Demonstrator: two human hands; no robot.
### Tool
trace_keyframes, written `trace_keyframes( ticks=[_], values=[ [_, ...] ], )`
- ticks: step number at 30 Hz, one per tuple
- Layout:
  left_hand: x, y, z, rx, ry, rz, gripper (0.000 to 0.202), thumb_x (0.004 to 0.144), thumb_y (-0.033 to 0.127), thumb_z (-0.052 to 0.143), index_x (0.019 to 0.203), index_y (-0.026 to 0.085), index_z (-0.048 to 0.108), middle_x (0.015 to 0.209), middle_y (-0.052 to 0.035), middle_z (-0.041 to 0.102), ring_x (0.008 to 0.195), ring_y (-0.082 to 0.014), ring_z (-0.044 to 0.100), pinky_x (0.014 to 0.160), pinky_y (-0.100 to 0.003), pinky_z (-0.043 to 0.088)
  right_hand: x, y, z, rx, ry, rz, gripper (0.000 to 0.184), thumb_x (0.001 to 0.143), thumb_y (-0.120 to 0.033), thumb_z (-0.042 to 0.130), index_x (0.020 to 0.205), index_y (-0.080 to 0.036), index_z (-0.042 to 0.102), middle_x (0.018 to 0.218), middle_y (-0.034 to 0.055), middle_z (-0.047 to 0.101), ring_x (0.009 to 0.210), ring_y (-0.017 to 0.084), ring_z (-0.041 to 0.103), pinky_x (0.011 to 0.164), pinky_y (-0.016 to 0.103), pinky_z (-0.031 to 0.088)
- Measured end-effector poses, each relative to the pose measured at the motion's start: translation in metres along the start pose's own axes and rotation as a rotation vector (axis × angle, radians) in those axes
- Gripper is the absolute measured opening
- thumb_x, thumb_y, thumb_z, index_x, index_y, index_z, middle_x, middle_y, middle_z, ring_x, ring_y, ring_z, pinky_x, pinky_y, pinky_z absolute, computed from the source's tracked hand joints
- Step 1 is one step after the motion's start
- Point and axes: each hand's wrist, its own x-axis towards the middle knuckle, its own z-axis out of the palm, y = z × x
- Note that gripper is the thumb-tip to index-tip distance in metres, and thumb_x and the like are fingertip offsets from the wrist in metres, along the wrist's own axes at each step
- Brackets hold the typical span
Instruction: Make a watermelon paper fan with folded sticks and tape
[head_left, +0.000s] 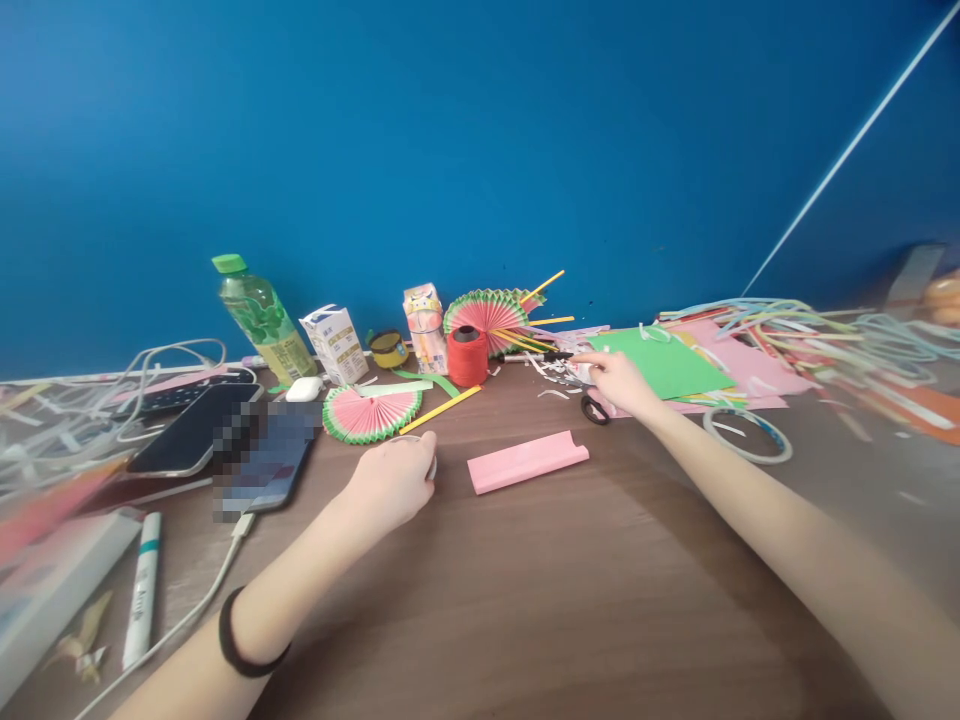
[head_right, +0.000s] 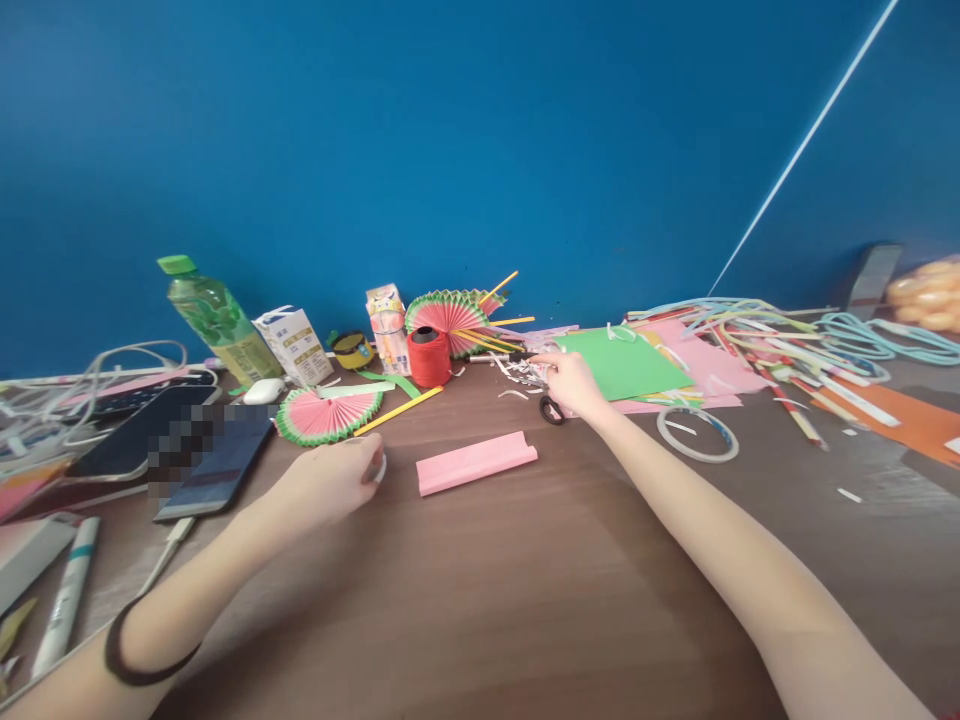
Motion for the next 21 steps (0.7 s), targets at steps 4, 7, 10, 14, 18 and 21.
trace_keyframes(
  ticks=[4,7,10,14,18,21],
  values=[
    [0.001,-0.001,-0.003,0.037,-0.062,-0.082,0.014,0.069,0.011,0.044,0.08,0.017,0.05,0.073,-0.0097,0.063,0.073,-0.0262,0.063,0.06,-0.033,0.044,0.001,0.006,-0.005,-0.039,-0.009,0.02,0.039,0.076,-0.019,0.04,0.104,-0.014,0.066,0.098,0.0097,0.068,0.066,0.019,0.06,0.067,0.03,0.045],
    [0.0,0.001,-0.006,0.082,-0.064,-0.164,0.023,0.067,0.008,0.045,0.088,0.013,0.053,0.078,-0.0135,0.064,0.079,-0.0291,0.064,0.063,-0.035,0.046,0.001,0.009,-0.003,-0.07,0.0,0.009,0.043,0.075,-0.028,0.049,0.116,-0.016,0.058,0.108,0.0104,0.064,0.083,0.024,0.061,0.074,0.033,0.045],
    [-0.002,0.003,-0.01,0.128,-0.079,-0.22,0.03,0.069,0.006,0.043,0.097,0.011,0.053,0.085,-0.0161,0.065,0.086,-0.0306,0.063,0.066,-0.037,0.047,0.001,0.008,0.0,-0.13,0.057,-0.028,0.057,0.072,-0.029,0.054,0.127,-0.016,0.046,0.116,0.0124,0.058,0.102,0.029,0.055,0.083,0.037,0.042],
    [-0.004,0.002,-0.01,0.176,-0.057,-0.241,0.041,0.07,0.002,0.04,0.109,0.005,0.049,0.088,-0.0205,0.064,0.084,-0.0343,0.063,0.062,-0.041,0.048,-0.004,-0.011,-0.002,-0.068,0.102,-0.193,0.037,0.079,-0.024,0.042,0.11,-0.014,0.058,0.112,0.0124,0.058,0.102,0.025,0.054,0.084,0.036,0.041],
    [0.0,0.002,-0.002,0.176,0.128,-0.093,0.028,0.072,0.005,0.042,0.098,0.008,0.054,0.093,-0.0191,0.061,0.089,-0.0333,0.06,0.064,-0.04,0.048,-0.021,-0.043,-0.008,0.061,-0.441,-0.306,0.025,0.078,-0.022,0.042,0.089,-0.018,0.064,0.079,0.0028,0.066,0.074,0.016,0.059,0.067,0.026,0.044],
    [0.004,0.008,0.009,0.083,0.225,0.181,0.017,0.079,0.013,0.04,0.087,0.014,0.056,0.089,-0.0125,0.06,0.089,-0.0264,0.058,0.074,-0.038,0.046,-0.036,-0.061,-0.005,0.015,-0.775,-0.377,0.021,0.076,-0.024,0.047,0.085,-0.02,0.066,0.079,0.0006,0.067,0.067,0.014,0.058,0.055,0.023,0.04]
  ],
)
